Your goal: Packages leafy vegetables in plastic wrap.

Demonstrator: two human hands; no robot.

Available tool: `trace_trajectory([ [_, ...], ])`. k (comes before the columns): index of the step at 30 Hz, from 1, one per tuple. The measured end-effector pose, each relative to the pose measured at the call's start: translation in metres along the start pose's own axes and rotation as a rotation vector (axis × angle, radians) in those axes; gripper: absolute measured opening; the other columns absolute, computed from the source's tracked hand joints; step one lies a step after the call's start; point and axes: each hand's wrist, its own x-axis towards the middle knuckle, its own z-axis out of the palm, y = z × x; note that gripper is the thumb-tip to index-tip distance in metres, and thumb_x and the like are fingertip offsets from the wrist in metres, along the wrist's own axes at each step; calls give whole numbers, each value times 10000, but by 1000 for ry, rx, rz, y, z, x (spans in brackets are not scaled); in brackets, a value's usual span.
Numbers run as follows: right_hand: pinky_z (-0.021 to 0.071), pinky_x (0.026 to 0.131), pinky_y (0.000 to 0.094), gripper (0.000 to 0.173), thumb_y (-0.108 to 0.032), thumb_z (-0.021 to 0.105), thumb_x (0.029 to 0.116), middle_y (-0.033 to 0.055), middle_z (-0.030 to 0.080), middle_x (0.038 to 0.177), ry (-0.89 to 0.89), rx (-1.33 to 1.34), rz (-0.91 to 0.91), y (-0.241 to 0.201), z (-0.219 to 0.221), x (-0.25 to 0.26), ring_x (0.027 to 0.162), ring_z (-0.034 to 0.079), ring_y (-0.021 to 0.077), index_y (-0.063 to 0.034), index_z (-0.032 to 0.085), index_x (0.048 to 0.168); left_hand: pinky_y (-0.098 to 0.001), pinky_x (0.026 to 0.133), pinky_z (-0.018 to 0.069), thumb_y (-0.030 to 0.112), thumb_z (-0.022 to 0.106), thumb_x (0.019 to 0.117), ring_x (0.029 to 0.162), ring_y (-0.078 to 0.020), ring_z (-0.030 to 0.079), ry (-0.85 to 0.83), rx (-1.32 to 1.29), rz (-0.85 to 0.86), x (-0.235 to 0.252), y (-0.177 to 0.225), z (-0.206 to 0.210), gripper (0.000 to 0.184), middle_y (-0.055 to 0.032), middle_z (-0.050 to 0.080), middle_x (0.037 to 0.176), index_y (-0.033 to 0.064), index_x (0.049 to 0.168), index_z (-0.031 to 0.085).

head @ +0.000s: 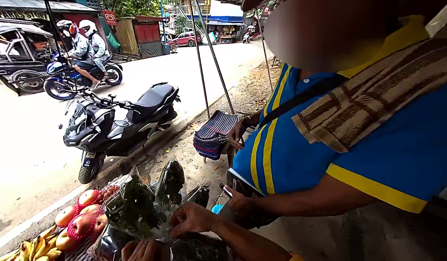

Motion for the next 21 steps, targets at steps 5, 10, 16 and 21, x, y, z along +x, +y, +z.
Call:
trace_trajectory([
  [5, 532, 746, 255, 175, -101, 696, 945, 54, 679, 846, 155, 75, -116, -11, 15, 6, 738, 617, 55, 65, 688, 1000, -633, 935, 461, 89, 698, 828, 781, -320, 728, 153, -10, -109, 1, -2, -6, 84, -135, 739, 799, 20, 820, 747],
  [10, 513, 683, 194, 97, -87, 685, 948, -6, 676, 815, 289, 19, -156, -14, 33, 6, 692, 589, -5, 8, 698, 961, -627, 1004, 420, 102, 735, 900, 927, -356, 704, 56, -160, -287, -3, -2, -30, 126, -185, 731, 919, -17, 937, 749],
  [16, 515, 606, 166, 49, -89, 700, 929, -61, 698, 794, 277, 85, -300, -1, 42, 15, 646, 602, -26, -83, 704, 880, -579, 936, 470, 125, 753, 886, 986, -368, 673, 140, 45, -227, -12, -9, -25, 123, -180, 708, 993, 33, 968, 747],
  [21, 603, 752, 233, 180, -17, 677, 910, -21, 738, 941, 240, 144, -411, -6, 47, 20, 856, 710, 46, -104, 634, 758, -501, 845, 520, 72, 716, 903, 892, -313, 698, 121, -76, -232, -9, -13, -27, 56, -141, 724, 899, 28, 908, 751],
])
